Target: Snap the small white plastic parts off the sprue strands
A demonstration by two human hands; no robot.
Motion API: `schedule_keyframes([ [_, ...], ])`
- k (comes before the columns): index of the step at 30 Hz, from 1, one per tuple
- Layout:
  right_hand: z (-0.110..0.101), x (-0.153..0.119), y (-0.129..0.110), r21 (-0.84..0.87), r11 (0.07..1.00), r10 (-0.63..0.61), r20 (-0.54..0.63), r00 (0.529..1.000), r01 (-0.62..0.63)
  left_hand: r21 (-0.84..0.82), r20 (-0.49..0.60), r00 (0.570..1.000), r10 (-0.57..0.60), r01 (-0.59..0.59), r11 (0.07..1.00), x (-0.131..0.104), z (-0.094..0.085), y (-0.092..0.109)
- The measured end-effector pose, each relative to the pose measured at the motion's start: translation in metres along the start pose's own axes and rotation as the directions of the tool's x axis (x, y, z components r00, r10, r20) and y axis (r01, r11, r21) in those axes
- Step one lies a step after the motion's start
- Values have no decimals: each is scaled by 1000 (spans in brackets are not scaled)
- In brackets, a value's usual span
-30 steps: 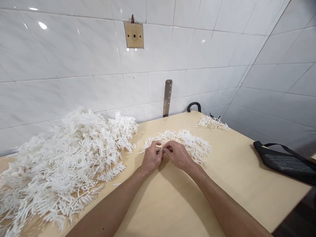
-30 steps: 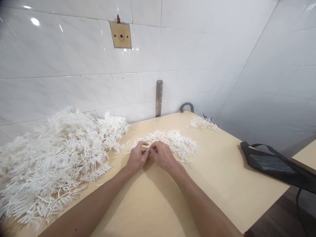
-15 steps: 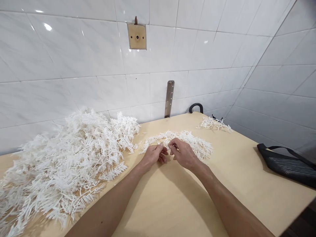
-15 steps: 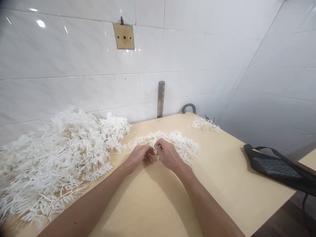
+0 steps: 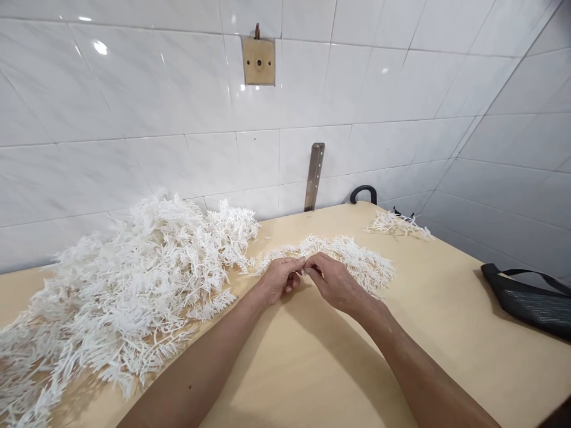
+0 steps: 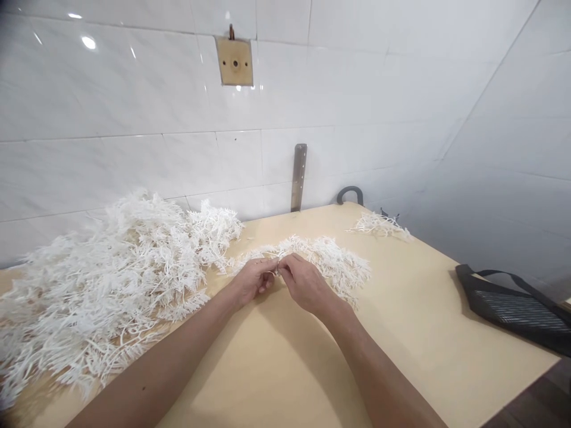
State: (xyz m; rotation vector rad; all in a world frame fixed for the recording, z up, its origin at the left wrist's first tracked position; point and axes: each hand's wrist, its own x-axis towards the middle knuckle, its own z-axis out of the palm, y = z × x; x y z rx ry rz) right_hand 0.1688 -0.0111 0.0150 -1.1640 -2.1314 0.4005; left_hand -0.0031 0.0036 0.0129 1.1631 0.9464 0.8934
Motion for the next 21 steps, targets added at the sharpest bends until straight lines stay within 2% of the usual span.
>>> schedule_keyframes([
  [10,5,0,2,-14,999,53,21,998,-52,3,-13,1000,14,-14,1000,4,-3,-9],
  [14,6,0,3,-24,996,86,15,996,-86,-17,-56,998,21,-22,1000,5,0,-11],
  [21,9,1,6,-31,996,86,0,996,-86,109,-110,992,-69,81,991,4,7,-8],
])
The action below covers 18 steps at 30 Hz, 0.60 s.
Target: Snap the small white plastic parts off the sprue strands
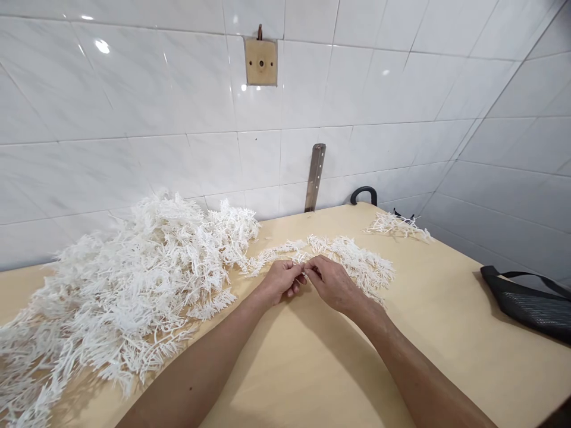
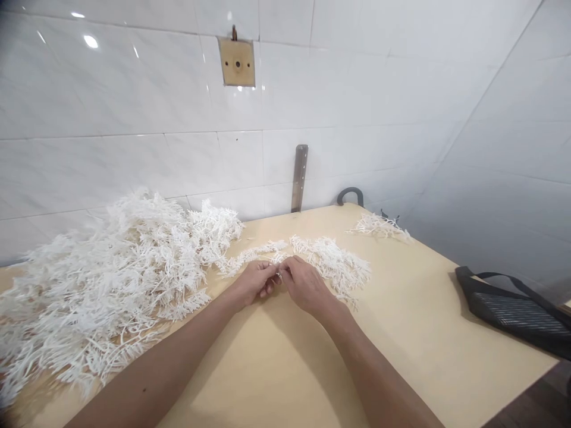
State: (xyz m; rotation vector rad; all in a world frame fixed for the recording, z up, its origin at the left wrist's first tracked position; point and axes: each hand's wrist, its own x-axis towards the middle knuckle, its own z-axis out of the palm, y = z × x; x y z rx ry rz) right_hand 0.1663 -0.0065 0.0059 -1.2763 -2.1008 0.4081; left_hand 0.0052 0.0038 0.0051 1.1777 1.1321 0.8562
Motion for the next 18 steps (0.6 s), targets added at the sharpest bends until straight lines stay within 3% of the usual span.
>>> schedule_keyframes([
  [4,1,-1,0,-54,999,4,27,1000,-3,138,-43,999,20,-14,990,0,2,-2],
  [6,5,-2,-1,-104,994,24,36,999,-20,268,-91,989,114,-86,959,0,5,-5],
  [9,14,-1,-7,-148,987,71,17,997,-68,496,-181,922,341,-214,841,0,9,-11],
  [11,19,2,-10,-146,979,143,-6,990,-142,579,-225,871,436,-240,779,0,10,-13],
  [15,15,8,-5,-125,898,420,-37,907,-421,549,-266,826,497,-294,783,2,3,-14],
  [18,4,7,9,-92,913,393,-71,917,-399,402,-245,878,411,-293,867,5,-3,-15],
])
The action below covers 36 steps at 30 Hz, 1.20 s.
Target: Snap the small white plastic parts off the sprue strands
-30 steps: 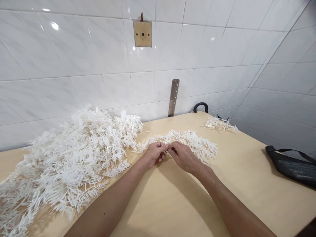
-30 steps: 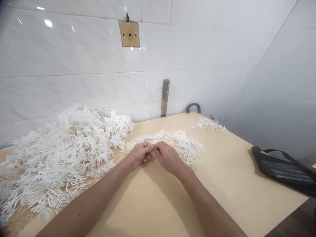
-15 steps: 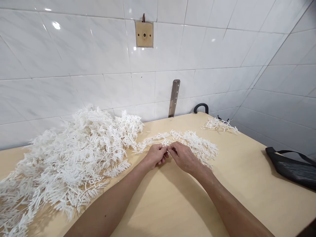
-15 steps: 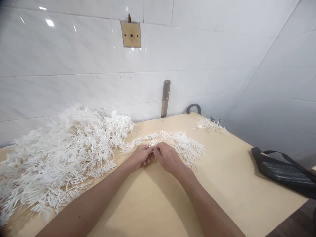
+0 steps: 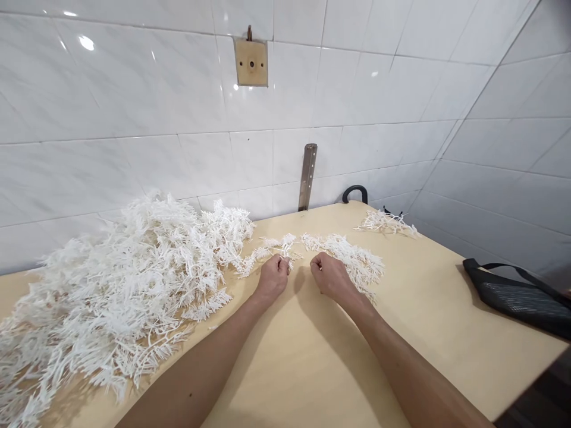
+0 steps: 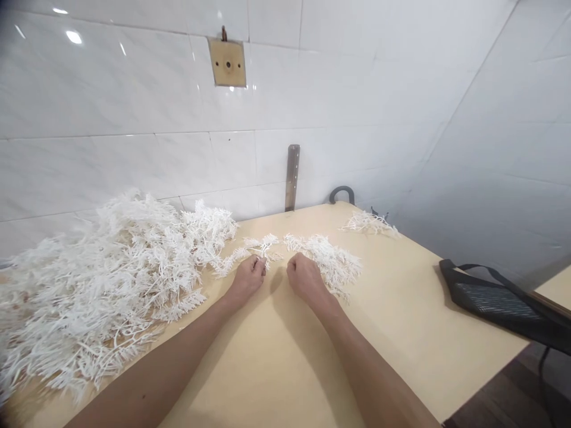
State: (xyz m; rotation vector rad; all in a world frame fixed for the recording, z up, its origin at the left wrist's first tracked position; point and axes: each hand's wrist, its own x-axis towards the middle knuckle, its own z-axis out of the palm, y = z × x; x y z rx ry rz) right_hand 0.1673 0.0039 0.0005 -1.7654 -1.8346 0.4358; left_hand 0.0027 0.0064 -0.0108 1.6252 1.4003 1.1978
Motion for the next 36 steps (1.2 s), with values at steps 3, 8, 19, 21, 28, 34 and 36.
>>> schedule_keyframes([
  [3,-7,2,12,-72,994,-85,-96,992,78,-145,62,995,-81,90,985,2,0,-2],
  [8,-6,-3,7,-84,963,-267,-219,938,255,-238,96,990,-102,123,963,0,1,2],
  [19,12,-16,-15,67,882,-446,-199,873,466,-123,28,999,-23,26,992,0,1,1],
  [21,12,-16,-14,48,886,-442,-213,871,461,-116,22,1000,-21,23,993,0,1,1],
  [28,13,-13,-13,51,884,-441,-243,864,466,-132,16,999,-45,47,990,1,1,1],
  [34,17,-12,-11,123,883,-423,-206,882,453,-211,56,994,-97,106,972,1,0,3],
  [36,19,-12,-11,123,889,-409,-217,886,441,-232,70,992,-107,121,965,1,0,4],
])
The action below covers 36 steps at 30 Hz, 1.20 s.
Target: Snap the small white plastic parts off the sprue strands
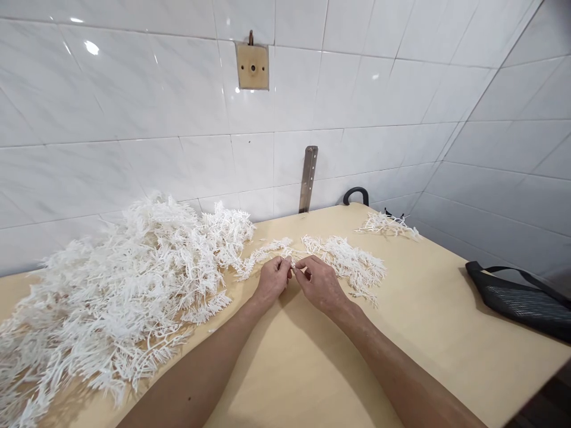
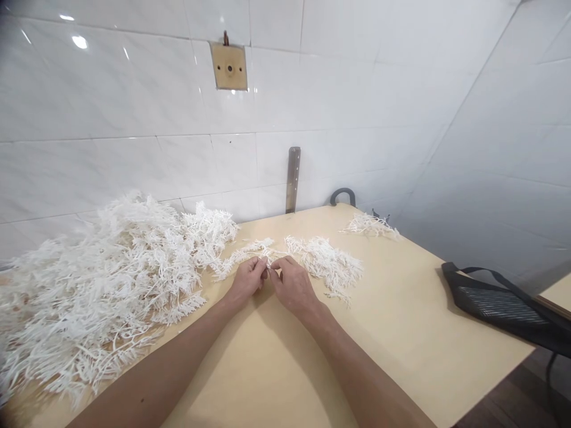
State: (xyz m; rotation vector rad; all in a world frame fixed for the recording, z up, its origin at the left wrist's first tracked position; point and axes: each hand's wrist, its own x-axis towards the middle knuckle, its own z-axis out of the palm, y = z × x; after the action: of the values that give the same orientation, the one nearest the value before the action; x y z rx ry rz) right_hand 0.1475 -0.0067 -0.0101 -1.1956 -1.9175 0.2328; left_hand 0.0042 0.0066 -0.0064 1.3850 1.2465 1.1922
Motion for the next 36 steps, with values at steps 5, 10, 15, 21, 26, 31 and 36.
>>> schedule_keyframes([
  [5,1,0,-3,-20,1000,-8,-20,1000,7,-15,11,1000,-5,5,1000,-2,0,3],
  [10,2,-1,-5,-39,999,-1,15,1000,1,29,-13,1000,-2,3,1000,-2,0,4],
  [15,6,0,-3,37,998,58,47,997,-60,81,-19,999,42,-40,996,-2,-1,3],
  [21,3,1,-8,80,987,136,31,990,-138,112,-34,996,78,-74,991,0,-1,0],
  [26,1,2,-9,190,928,305,110,946,-322,130,-30,995,92,-87,988,1,-1,-1],
  [31,2,3,-9,322,844,386,191,902,-429,94,-30,998,58,-55,994,-1,-1,2],
  [36,-2,5,-14,403,746,441,297,847,-530,39,-23,999,24,-24,999,-3,0,4],
])
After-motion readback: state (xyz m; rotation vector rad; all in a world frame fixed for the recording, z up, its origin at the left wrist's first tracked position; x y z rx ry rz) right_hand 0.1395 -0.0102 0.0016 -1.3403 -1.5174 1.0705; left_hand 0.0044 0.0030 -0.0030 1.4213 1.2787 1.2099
